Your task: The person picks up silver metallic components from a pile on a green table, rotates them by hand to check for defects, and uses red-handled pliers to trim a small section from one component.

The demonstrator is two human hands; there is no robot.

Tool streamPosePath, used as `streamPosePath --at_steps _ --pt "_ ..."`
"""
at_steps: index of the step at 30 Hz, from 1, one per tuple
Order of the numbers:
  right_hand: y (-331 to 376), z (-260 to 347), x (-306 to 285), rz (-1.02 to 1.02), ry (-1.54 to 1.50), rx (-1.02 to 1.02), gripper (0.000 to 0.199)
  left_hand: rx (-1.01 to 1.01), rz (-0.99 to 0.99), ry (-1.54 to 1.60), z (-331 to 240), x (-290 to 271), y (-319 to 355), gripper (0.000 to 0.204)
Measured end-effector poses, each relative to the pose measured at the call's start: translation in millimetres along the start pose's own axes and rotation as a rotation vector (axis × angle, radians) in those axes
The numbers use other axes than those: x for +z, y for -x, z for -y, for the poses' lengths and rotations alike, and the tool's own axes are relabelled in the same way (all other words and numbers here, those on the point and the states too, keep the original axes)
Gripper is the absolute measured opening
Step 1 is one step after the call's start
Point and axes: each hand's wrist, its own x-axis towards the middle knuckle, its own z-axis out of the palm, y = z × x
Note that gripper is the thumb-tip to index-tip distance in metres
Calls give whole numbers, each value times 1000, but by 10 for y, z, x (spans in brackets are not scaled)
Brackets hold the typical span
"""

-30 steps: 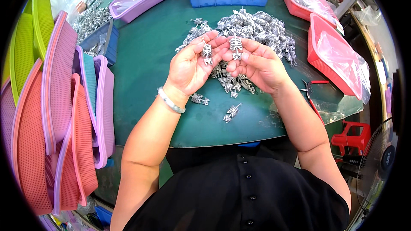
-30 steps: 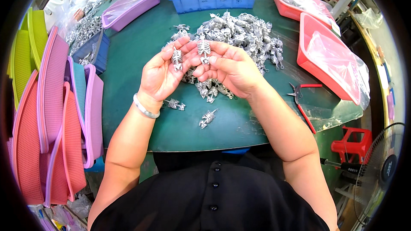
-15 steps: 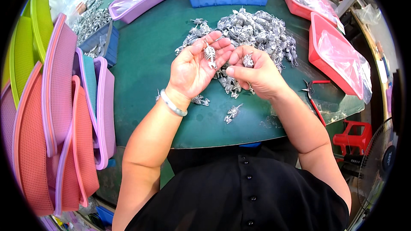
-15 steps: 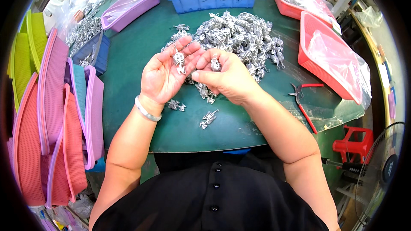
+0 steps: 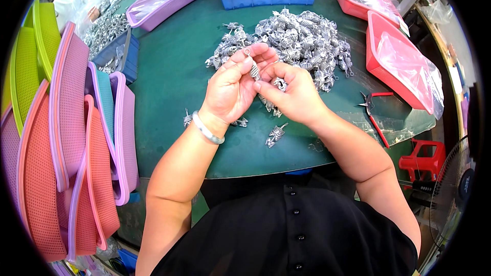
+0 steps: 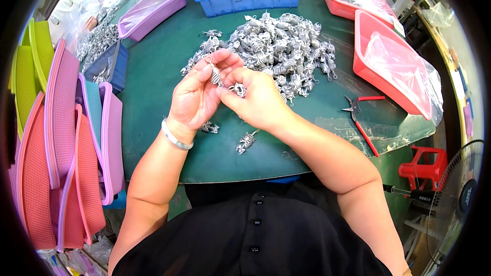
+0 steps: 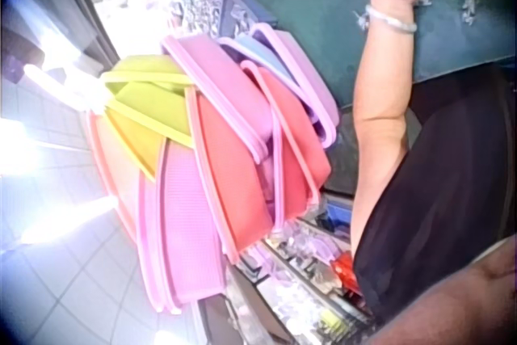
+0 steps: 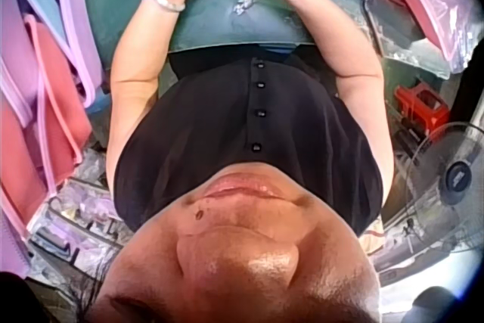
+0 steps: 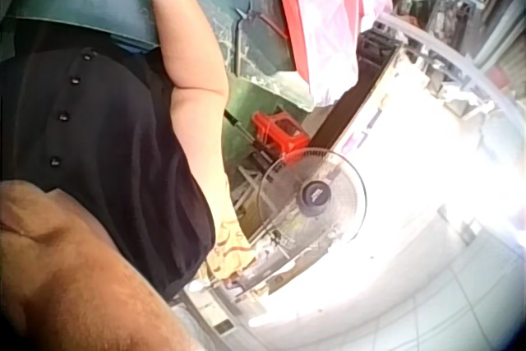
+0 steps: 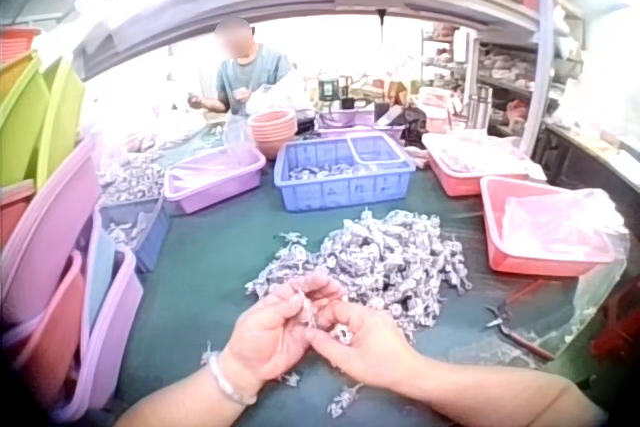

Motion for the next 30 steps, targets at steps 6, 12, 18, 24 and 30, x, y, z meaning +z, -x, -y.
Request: streamPosePath --at_steps 6,12,18,24,30 --pt "-25 85 -130 112 -641 472 15 -22 39 66 -56 22 7 39" --pt "-34 53 -144 128 -701 498 14 -25 5 42 -59 55 21 38" --pt "-24 45 -135 138 -643 466 15 -19 -4 33 -57 41 15 38" --pt "-21 61 -143 138 -638 469 16 -21 -9 46 -59 26 15 38" --pt "-16 56 -158 141 -642 466 16 -32 27 4 -74 19 19 42"
